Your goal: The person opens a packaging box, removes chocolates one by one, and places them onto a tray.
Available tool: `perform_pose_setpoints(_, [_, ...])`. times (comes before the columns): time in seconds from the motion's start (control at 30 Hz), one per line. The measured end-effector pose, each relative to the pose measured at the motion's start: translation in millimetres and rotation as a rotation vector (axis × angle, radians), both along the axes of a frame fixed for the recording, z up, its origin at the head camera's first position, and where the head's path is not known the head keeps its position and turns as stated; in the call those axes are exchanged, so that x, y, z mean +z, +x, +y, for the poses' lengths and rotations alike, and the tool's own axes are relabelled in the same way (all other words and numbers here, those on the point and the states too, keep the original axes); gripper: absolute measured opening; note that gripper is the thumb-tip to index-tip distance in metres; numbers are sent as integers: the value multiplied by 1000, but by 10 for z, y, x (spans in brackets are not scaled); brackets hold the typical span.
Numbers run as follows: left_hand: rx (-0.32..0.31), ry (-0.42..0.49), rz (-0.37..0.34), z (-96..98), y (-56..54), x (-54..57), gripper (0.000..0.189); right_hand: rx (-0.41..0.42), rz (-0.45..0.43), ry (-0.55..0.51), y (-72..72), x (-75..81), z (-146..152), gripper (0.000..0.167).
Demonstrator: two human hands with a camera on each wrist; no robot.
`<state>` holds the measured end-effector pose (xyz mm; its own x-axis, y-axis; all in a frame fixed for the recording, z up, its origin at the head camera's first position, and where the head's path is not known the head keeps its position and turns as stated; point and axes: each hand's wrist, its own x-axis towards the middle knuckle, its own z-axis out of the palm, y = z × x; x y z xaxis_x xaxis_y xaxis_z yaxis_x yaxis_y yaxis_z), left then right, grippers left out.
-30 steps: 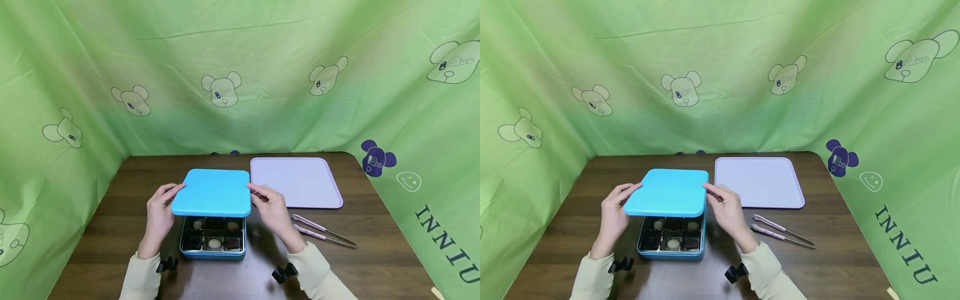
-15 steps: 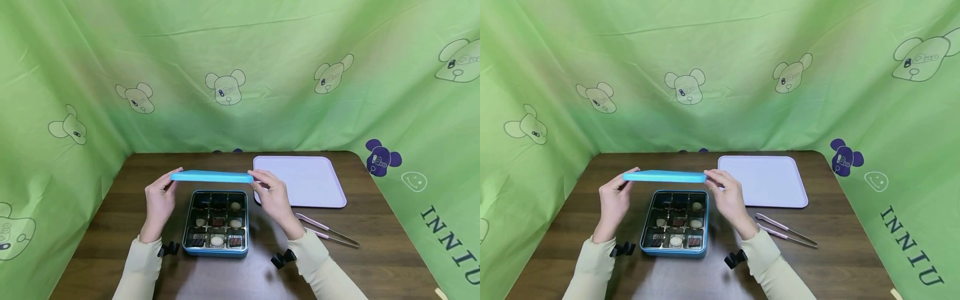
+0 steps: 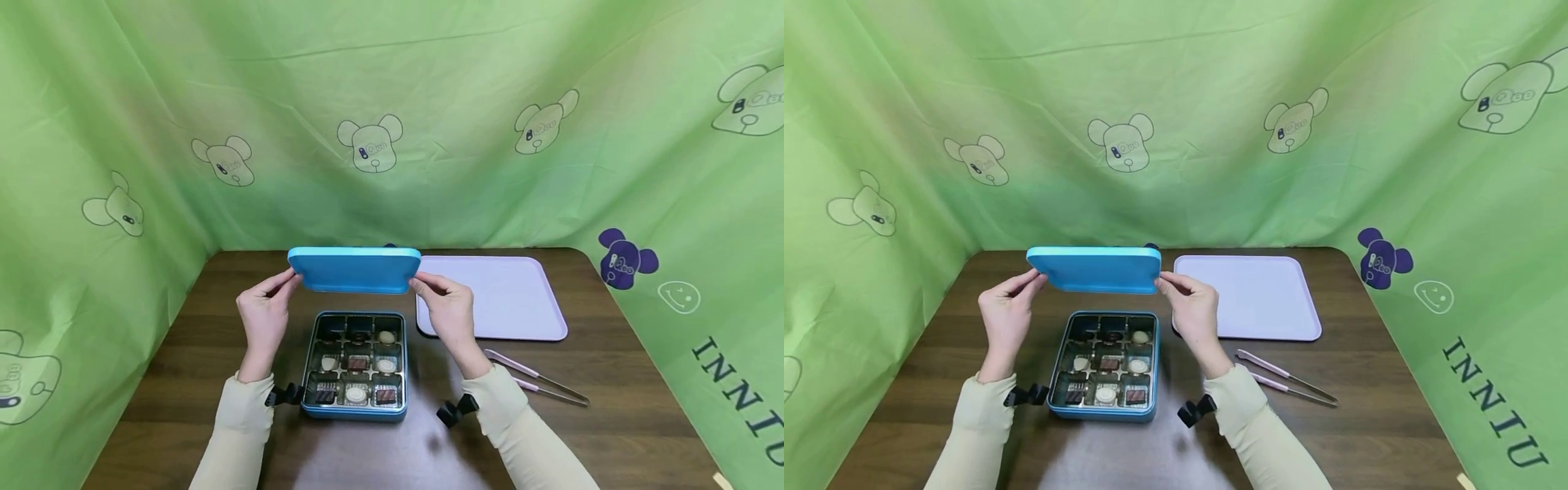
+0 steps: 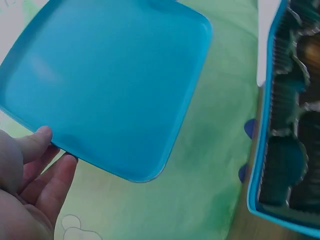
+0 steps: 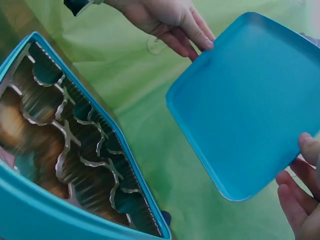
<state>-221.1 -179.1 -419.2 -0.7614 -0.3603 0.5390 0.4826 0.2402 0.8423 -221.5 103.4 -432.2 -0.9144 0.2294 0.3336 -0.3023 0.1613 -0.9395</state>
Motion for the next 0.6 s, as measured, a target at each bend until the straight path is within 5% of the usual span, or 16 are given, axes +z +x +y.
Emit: perform_pose_setpoints(0.6, [-93, -67, -272, -57, -383, 135, 25, 9, -78, -68, -396, -107, -72, 24])
